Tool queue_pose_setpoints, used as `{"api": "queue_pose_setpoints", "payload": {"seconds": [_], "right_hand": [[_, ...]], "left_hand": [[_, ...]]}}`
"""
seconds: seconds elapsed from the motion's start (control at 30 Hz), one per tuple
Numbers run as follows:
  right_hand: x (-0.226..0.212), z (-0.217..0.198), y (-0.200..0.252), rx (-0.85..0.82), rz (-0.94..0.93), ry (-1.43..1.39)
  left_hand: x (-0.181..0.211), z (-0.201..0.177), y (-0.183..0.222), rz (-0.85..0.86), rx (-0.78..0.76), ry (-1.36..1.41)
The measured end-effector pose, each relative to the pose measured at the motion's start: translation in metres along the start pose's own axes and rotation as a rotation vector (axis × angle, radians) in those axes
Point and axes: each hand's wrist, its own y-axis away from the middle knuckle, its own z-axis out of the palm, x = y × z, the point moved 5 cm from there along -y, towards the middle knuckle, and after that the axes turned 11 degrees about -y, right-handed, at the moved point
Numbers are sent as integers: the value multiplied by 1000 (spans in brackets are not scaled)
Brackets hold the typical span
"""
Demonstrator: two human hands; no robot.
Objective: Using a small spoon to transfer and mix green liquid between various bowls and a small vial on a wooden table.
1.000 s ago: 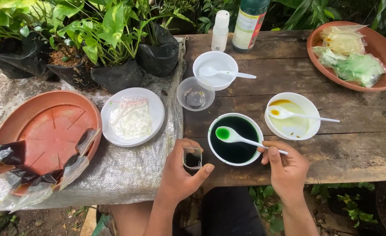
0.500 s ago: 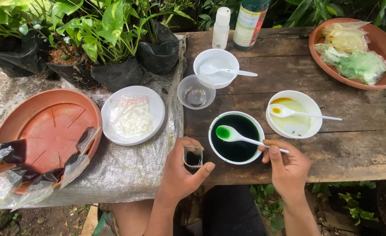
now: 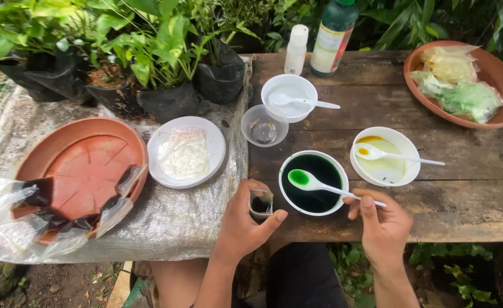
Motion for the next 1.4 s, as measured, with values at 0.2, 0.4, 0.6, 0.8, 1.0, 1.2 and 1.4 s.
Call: {"api": "queue_pose_setpoints", "payload": {"seconds": [0.2,0.4,0.6,0.8,1.0,1.2,1.4], "right_hand": [[-27,6,8,3,-84,-77],[-60,21,15,-58,-162,-107],[-73,32,19,-125,-209,-80],[-82,39,21,-206,-244,-63],[-82,43,24,-232,-240,-42],[-90,47,30,-301,-296,43],[-98,48,31,-393,-361,66]], "left_hand": [[1,-1,1,-35,-38,-13],[2,-2,2,-6,-26,-23],[0,-1,3,25,-20,-51],[3,-3,3,9,-39,-47],[4,-4,3,-28,-57,-26],[3,-3,4,-8,-55,-41],[4,-3,3,11,-39,-34]]}}
